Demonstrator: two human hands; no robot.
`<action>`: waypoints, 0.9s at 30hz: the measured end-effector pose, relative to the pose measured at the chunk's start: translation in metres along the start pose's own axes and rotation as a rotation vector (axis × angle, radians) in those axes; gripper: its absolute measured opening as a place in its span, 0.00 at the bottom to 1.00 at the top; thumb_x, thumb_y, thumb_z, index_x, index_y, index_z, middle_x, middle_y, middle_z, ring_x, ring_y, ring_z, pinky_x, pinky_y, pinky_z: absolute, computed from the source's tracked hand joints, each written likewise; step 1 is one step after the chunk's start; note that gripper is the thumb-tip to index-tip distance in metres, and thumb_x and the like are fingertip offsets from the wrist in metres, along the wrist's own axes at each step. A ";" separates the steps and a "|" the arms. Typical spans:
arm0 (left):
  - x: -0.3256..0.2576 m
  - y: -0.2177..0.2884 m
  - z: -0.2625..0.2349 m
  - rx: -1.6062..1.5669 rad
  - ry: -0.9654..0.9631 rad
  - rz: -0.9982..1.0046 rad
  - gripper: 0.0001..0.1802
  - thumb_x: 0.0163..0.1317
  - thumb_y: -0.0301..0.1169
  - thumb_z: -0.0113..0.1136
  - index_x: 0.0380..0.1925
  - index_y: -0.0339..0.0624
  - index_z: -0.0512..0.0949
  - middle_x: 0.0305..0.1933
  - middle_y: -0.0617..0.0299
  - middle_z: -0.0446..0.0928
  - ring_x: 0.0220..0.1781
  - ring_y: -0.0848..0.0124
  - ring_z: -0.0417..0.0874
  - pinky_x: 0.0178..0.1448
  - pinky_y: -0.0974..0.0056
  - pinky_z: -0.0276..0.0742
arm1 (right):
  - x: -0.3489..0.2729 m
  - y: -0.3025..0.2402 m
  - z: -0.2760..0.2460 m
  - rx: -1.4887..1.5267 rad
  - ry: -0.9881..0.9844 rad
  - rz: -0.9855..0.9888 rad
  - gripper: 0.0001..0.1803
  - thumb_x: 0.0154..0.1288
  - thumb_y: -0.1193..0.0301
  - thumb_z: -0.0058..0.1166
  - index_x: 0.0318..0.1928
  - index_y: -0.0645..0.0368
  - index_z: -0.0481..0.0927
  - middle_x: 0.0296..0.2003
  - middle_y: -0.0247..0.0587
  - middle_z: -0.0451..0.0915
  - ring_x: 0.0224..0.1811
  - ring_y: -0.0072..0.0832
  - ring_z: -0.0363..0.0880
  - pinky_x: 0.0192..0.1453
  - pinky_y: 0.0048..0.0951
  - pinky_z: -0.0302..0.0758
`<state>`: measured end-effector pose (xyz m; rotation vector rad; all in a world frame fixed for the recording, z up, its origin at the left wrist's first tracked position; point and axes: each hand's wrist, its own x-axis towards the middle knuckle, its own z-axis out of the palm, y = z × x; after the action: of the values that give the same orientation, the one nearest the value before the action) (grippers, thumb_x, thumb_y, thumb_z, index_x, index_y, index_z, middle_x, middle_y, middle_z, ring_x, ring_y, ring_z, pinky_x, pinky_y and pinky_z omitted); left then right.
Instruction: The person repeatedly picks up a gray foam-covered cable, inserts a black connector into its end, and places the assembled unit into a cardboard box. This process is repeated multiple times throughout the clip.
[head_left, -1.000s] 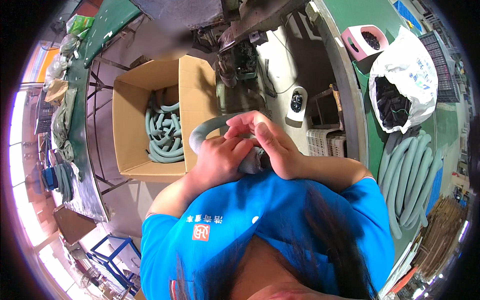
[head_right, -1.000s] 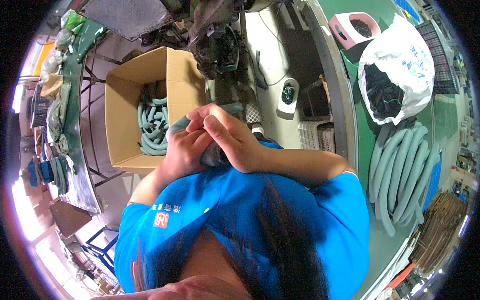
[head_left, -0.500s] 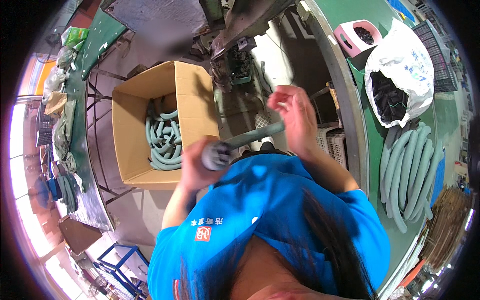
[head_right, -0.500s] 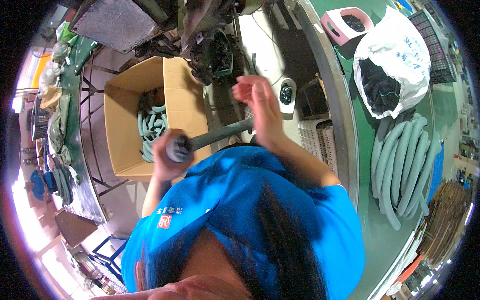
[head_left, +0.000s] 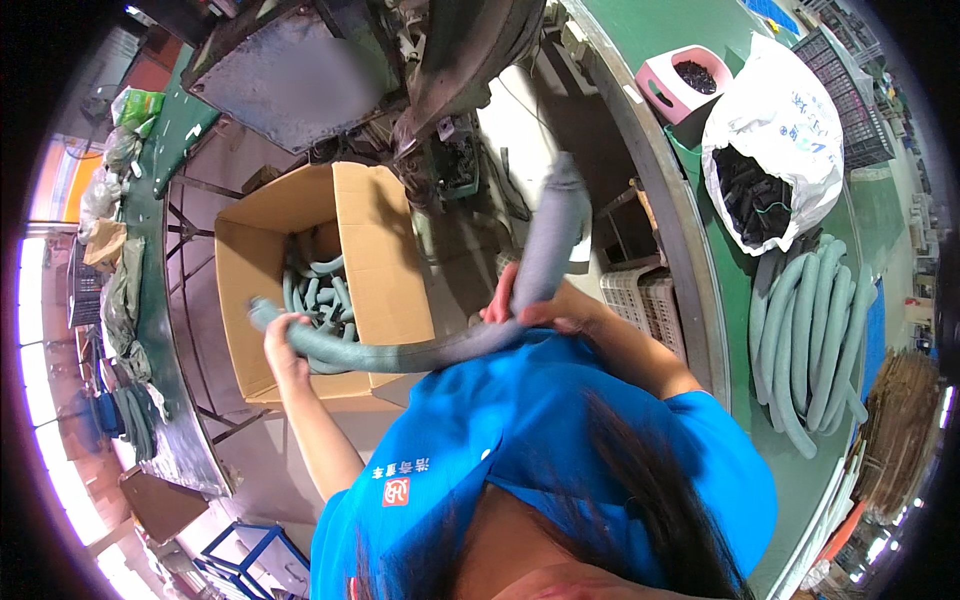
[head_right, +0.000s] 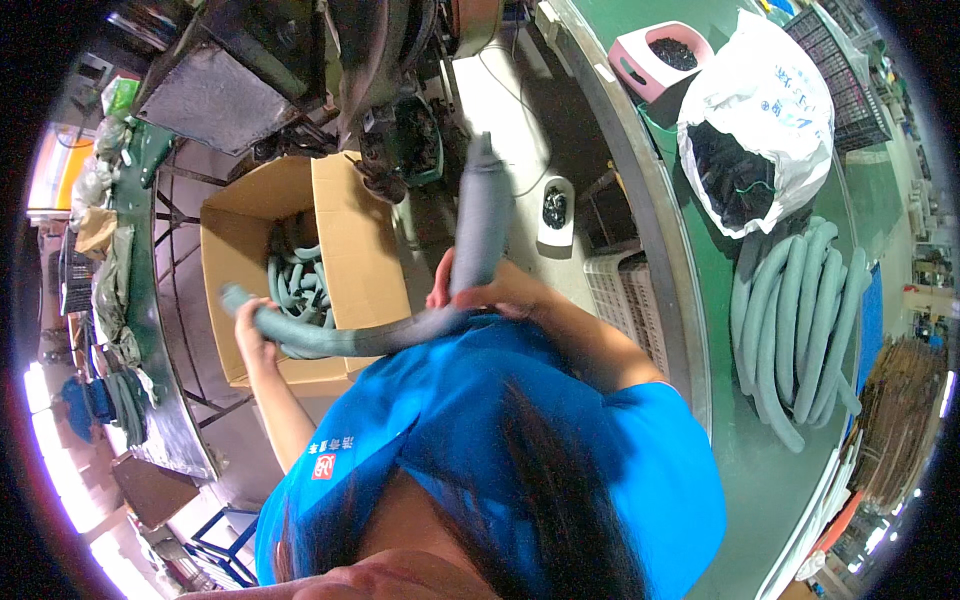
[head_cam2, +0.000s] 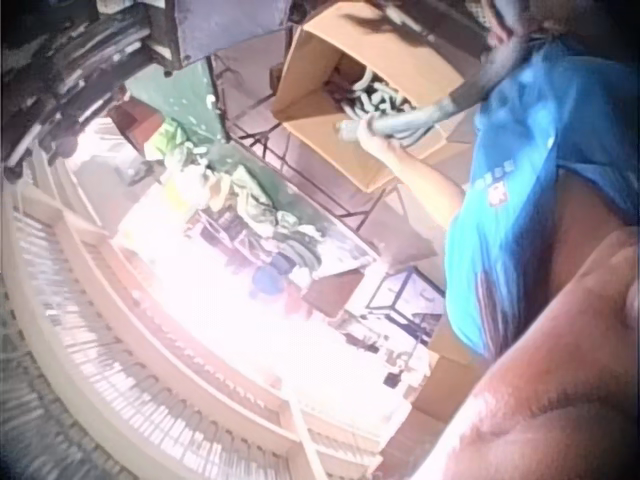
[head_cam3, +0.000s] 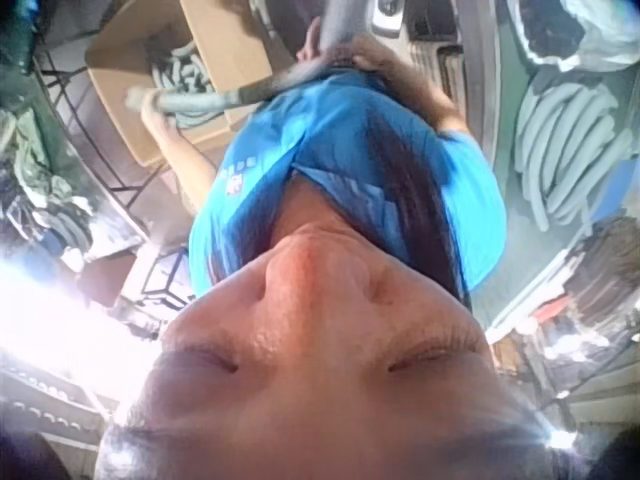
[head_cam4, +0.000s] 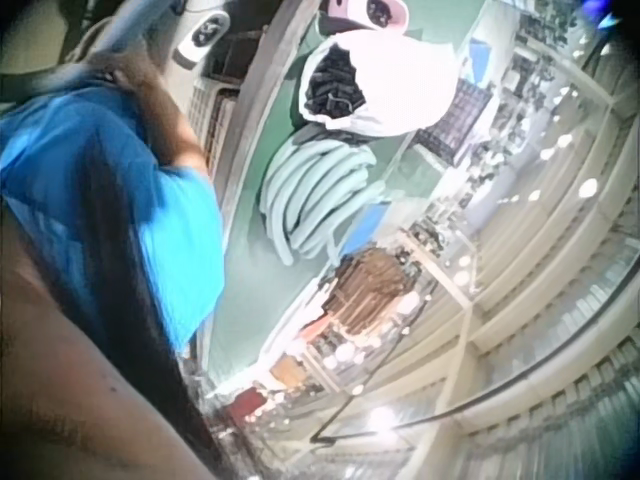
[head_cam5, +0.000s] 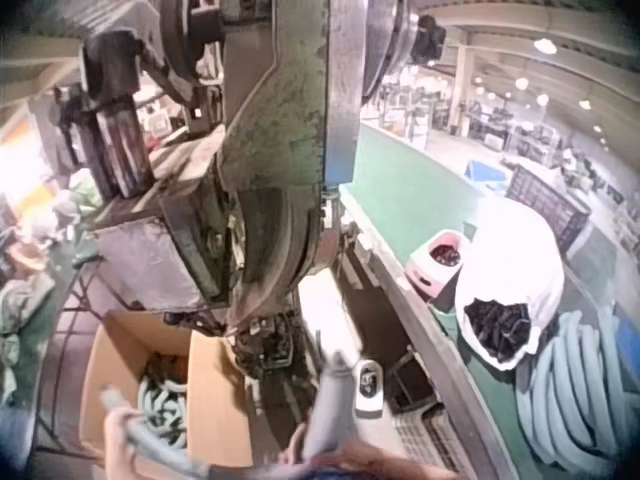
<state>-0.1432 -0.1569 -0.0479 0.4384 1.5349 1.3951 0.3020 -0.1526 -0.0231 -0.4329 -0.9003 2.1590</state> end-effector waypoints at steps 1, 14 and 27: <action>0.004 -0.006 0.010 0.201 -0.050 0.137 0.30 0.51 0.28 0.61 0.54 0.36 0.63 0.39 0.55 0.70 0.39 0.65 0.76 0.46 0.62 0.74 | 0.007 -0.007 0.014 -0.055 -0.008 0.038 0.18 0.47 0.67 0.70 0.34 0.59 0.75 0.29 0.39 0.79 0.43 0.31 0.79 0.58 0.36 0.71; -0.145 0.009 0.238 0.118 -0.905 0.687 0.45 0.54 0.31 0.69 0.62 0.41 0.47 0.57 0.44 0.63 0.48 0.63 0.76 0.50 0.59 0.75 | 0.017 -0.006 0.062 -0.550 0.093 0.048 0.14 0.46 0.67 0.66 0.33 0.60 0.78 0.28 0.35 0.80 0.33 0.23 0.78 0.39 0.28 0.74; -0.156 0.024 0.243 0.371 -0.930 0.513 0.20 0.44 0.34 0.74 0.31 0.39 0.73 0.26 0.63 0.74 0.29 0.72 0.75 0.36 0.68 0.71 | -0.009 0.005 0.055 -0.578 0.196 0.175 0.19 0.45 0.67 0.69 0.38 0.59 0.78 0.35 0.36 0.81 0.40 0.24 0.79 0.44 0.28 0.75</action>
<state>0.1202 -0.1399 0.0707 1.5465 0.9007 0.9928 0.2751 -0.1877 0.0117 -1.0193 -1.4103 1.9332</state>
